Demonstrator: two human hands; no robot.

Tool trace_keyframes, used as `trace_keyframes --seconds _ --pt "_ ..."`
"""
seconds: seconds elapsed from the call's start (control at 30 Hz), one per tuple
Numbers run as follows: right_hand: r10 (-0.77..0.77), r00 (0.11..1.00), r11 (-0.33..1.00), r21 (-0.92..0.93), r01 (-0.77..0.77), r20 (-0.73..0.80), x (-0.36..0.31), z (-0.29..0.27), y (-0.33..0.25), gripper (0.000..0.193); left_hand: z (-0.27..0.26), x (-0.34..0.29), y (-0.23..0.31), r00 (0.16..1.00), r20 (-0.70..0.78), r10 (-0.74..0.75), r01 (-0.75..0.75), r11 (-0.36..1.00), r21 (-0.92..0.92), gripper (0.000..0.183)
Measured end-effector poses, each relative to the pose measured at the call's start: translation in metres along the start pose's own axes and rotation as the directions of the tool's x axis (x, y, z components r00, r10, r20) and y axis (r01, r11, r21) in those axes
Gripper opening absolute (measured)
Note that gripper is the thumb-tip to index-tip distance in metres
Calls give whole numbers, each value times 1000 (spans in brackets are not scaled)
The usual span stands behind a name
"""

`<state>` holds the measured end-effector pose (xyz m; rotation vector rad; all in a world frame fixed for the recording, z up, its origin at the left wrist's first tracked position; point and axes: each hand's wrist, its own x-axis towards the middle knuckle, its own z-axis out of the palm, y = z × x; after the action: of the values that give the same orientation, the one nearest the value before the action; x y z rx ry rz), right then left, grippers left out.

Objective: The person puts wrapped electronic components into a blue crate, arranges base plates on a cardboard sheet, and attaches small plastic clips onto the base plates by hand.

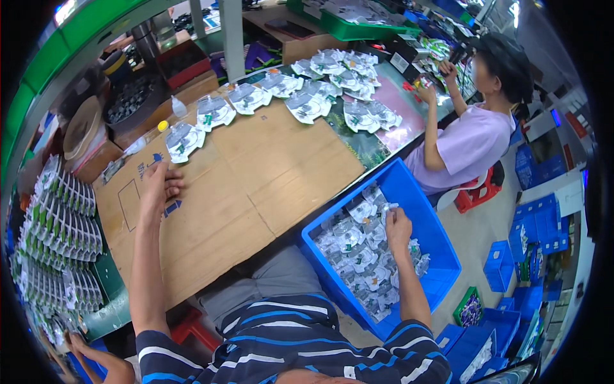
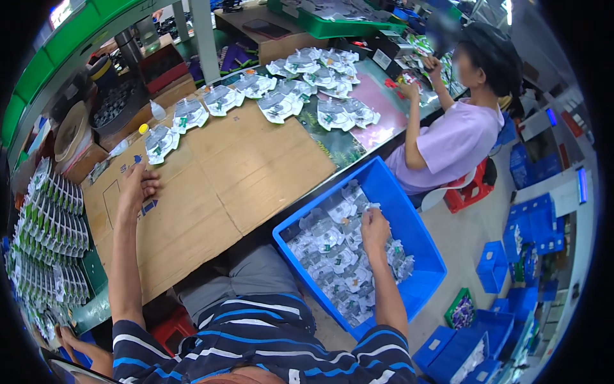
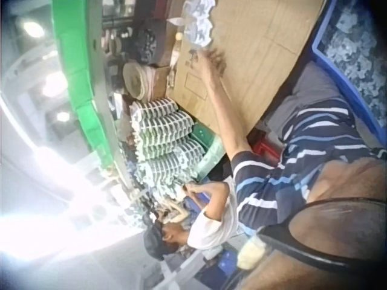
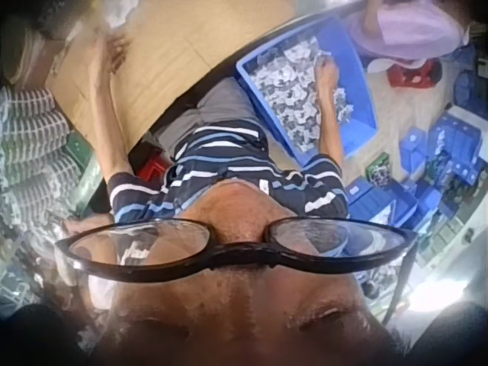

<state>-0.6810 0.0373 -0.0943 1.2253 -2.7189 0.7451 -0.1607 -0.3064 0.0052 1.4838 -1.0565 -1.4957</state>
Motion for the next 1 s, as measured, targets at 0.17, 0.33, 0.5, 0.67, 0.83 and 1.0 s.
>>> trace_keyframes --seconds 0.17,0.33,0.5,0.67,0.83,1.0 --pt "-356 921 804 451 388 -156 53 -36 -182 17 13 15 10 999 39 -24 22 998 62 34" --pt "-627 733 729 131 672 -264 118 31 -270 26 11 20 3 999 40 -7 3 996 88 28" --pt "-679 711 732 -100 674 -181 132 73 -261 8 16 16 -7 994 106 8 -15 998 65 22" --pt "-693 684 717 -113 688 -228 92 38 -230 6 -42 -2 -25 990 112 82 -92 992 89 22" --pt "-586 753 798 -55 600 -300 15 -68 -131 10 -37 -52 -14 972 197 129 -152 983 103 22" --pt "-231 970 961 -174 215 -74 -104 -112 10 12 12 -101 -14 933 337 129 -164 983 77 25"
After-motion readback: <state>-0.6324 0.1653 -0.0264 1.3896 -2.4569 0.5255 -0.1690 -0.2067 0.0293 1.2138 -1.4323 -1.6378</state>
